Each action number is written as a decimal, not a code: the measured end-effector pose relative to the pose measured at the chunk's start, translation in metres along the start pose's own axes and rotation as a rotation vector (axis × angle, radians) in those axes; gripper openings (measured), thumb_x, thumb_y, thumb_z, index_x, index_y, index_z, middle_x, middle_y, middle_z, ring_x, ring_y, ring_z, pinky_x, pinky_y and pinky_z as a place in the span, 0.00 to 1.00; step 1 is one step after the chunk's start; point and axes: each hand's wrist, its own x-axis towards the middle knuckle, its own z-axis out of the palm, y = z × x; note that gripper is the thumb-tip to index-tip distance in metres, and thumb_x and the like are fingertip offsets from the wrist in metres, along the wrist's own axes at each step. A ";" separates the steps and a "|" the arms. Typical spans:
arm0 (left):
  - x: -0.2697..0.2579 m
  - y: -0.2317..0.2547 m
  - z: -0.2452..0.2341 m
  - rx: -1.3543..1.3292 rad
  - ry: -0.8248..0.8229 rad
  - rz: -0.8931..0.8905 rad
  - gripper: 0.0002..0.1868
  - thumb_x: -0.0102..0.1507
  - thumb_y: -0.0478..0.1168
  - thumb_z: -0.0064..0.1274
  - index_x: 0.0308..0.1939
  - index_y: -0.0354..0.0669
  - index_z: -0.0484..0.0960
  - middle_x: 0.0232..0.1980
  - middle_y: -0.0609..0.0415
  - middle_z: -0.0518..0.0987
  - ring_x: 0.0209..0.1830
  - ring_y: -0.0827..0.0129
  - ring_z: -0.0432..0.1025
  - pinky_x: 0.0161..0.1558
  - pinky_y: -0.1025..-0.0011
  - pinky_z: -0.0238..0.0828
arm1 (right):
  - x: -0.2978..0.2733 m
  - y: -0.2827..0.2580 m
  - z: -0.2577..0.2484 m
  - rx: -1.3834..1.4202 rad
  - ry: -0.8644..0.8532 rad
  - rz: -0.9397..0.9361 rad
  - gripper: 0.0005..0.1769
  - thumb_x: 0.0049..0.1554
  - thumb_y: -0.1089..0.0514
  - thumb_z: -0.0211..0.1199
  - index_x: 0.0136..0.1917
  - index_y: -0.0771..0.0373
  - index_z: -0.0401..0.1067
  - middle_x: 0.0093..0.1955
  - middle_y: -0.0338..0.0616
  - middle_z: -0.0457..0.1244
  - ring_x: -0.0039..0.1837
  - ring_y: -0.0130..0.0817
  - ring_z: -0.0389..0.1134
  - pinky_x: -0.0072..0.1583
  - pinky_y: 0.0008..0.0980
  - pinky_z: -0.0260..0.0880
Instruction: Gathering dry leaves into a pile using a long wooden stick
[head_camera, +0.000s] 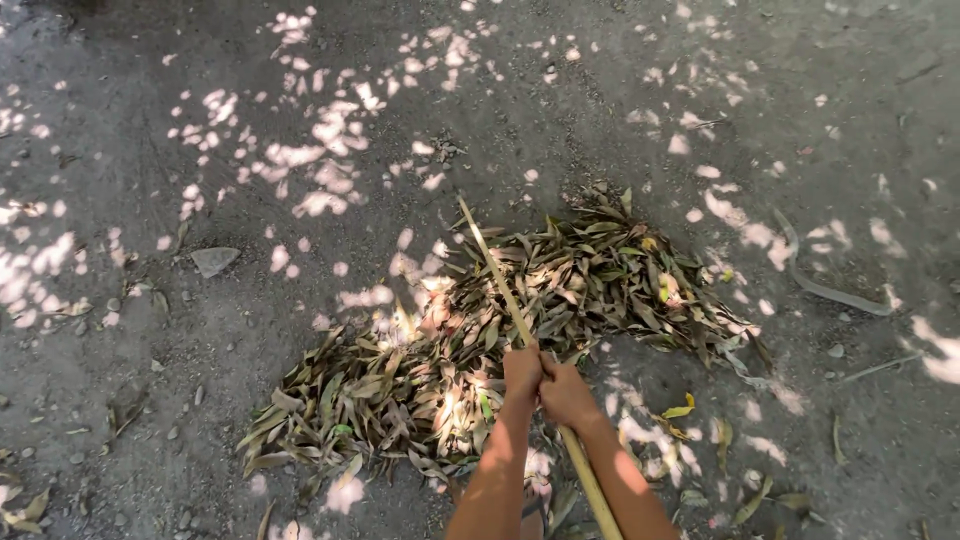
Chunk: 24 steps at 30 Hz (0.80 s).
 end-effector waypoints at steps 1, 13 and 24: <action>0.005 -0.009 -0.001 0.001 -0.008 -0.002 0.25 0.74 0.51 0.41 0.41 0.28 0.80 0.34 0.40 0.79 0.33 0.53 0.73 0.34 0.55 0.71 | -0.003 0.003 0.002 0.004 0.005 0.021 0.36 0.56 0.60 0.47 0.77 0.69 0.61 0.49 0.70 0.70 0.45 0.58 0.74 0.48 0.54 0.75; -0.100 -0.065 0.006 -0.053 0.153 -0.142 0.13 0.66 0.42 0.54 0.37 0.33 0.81 0.33 0.50 0.76 0.31 0.64 0.67 0.33 0.60 0.60 | -0.083 0.048 0.013 -0.111 0.033 0.202 0.36 0.56 0.62 0.45 0.76 0.47 0.68 0.28 0.49 0.64 0.26 0.35 0.58 0.33 0.37 0.59; -0.205 -0.195 0.012 -0.080 0.152 -0.153 0.15 0.69 0.41 0.51 0.30 0.37 0.79 0.25 0.51 0.70 0.24 0.65 0.62 0.28 0.62 0.56 | -0.198 0.174 0.026 0.191 0.055 0.240 0.36 0.59 0.60 0.48 0.78 0.39 0.67 0.27 0.50 0.60 0.25 0.35 0.54 0.26 0.38 0.59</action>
